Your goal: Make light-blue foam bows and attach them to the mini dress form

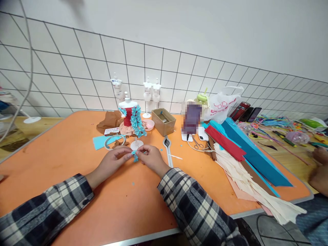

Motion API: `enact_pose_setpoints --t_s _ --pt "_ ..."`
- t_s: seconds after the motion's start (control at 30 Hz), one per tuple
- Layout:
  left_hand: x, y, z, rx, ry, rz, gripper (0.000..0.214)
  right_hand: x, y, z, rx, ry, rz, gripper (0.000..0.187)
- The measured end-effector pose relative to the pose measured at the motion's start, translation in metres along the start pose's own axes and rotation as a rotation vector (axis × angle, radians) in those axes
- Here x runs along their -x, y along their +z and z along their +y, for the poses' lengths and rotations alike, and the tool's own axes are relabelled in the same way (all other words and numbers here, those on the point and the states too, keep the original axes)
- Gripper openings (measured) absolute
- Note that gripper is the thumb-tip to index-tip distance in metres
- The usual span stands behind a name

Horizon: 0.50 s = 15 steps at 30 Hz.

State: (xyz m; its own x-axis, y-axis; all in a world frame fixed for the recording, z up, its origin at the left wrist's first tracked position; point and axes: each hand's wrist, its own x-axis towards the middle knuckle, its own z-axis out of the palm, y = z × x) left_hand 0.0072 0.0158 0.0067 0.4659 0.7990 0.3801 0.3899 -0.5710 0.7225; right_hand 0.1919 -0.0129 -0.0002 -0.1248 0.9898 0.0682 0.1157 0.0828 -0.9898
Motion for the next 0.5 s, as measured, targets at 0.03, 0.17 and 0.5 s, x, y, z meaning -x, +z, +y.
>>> enact_pose_setpoints --t_s 0.03,0.17,0.5 --pt "0.000 0.000 0.000 0.009 -0.010 0.000 0.029 0.000 0.000 -0.001 0.020 -0.007 0.015 0.023" --pt "0.000 0.003 -0.004 0.062 -0.040 0.025 0.027 0.004 0.002 -0.006 0.020 -0.035 0.036 0.023" --pt "-0.001 -0.006 -0.011 -0.156 0.116 0.124 0.022 0.010 -0.002 -0.008 0.417 -0.347 0.090 0.013"
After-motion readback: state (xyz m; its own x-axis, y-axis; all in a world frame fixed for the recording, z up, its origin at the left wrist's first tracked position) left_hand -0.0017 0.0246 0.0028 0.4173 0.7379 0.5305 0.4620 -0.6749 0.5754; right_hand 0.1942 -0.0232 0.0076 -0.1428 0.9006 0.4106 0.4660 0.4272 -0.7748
